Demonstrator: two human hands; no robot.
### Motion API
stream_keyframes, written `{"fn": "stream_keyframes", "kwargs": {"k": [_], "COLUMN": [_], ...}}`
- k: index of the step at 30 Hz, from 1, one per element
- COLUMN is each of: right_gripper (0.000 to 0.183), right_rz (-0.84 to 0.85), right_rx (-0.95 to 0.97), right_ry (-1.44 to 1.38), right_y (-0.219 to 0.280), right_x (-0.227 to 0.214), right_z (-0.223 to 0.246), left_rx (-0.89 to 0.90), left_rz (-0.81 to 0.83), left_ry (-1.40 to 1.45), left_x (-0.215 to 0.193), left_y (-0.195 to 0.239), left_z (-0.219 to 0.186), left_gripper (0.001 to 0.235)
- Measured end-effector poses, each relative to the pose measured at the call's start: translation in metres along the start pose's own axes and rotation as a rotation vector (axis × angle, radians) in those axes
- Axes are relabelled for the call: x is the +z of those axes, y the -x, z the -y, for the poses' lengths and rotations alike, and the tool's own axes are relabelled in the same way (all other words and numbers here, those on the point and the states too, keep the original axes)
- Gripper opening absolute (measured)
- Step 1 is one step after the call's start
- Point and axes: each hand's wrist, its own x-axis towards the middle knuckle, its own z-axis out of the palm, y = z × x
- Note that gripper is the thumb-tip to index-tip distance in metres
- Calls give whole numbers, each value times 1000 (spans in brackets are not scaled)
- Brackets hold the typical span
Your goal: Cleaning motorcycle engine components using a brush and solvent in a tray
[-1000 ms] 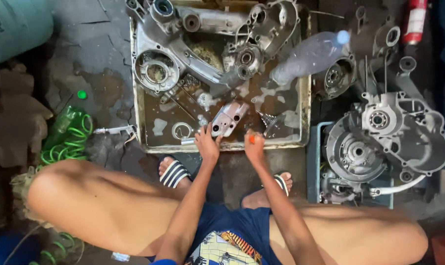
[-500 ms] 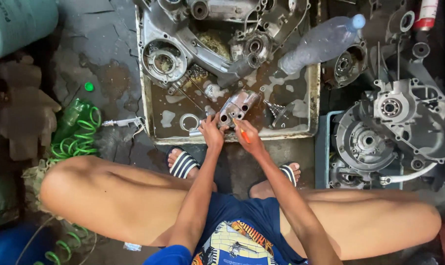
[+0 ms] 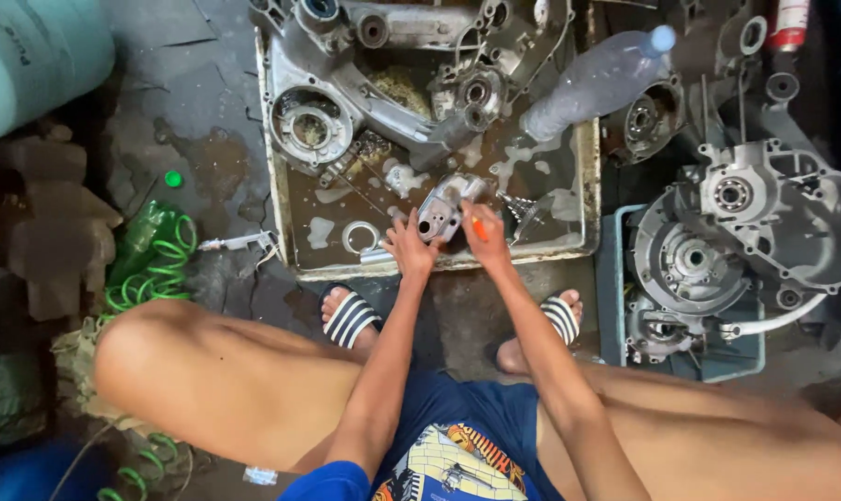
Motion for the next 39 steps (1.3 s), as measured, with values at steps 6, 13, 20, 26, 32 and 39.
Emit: {"fn": "stream_keyframes", "kwargs": {"k": [6, 13, 20, 26, 32, 39], "right_gripper": [24, 15, 11, 15, 16, 20], "right_rz": [100, 151, 96, 0, 46, 280], "right_rx": [-7, -84, -30, -105, -82, -111], "right_ry": [-69, -65, -115, -157, -106, -94], "right_y": [-21, -44, -43, -23, -21, 4], "right_x": [-6, 7, 1, 4, -14, -10], "right_z": [21, -5, -18, -38, -16, -33], "left_rx": [17, -48, -110, -145, -177, -205], "left_rz": [-62, -53, 1, 29, 40, 78], "left_ry": [-106, -173, -211, -223, -206, -193], "left_x": [24, 38, 42, 31, 24, 24], "left_y": [-10, -17, -26, -24, -23, -25], "left_z": [3, -6, 0, -13, -25, -26], "left_gripper": [81, 84, 84, 84, 85, 92]}}
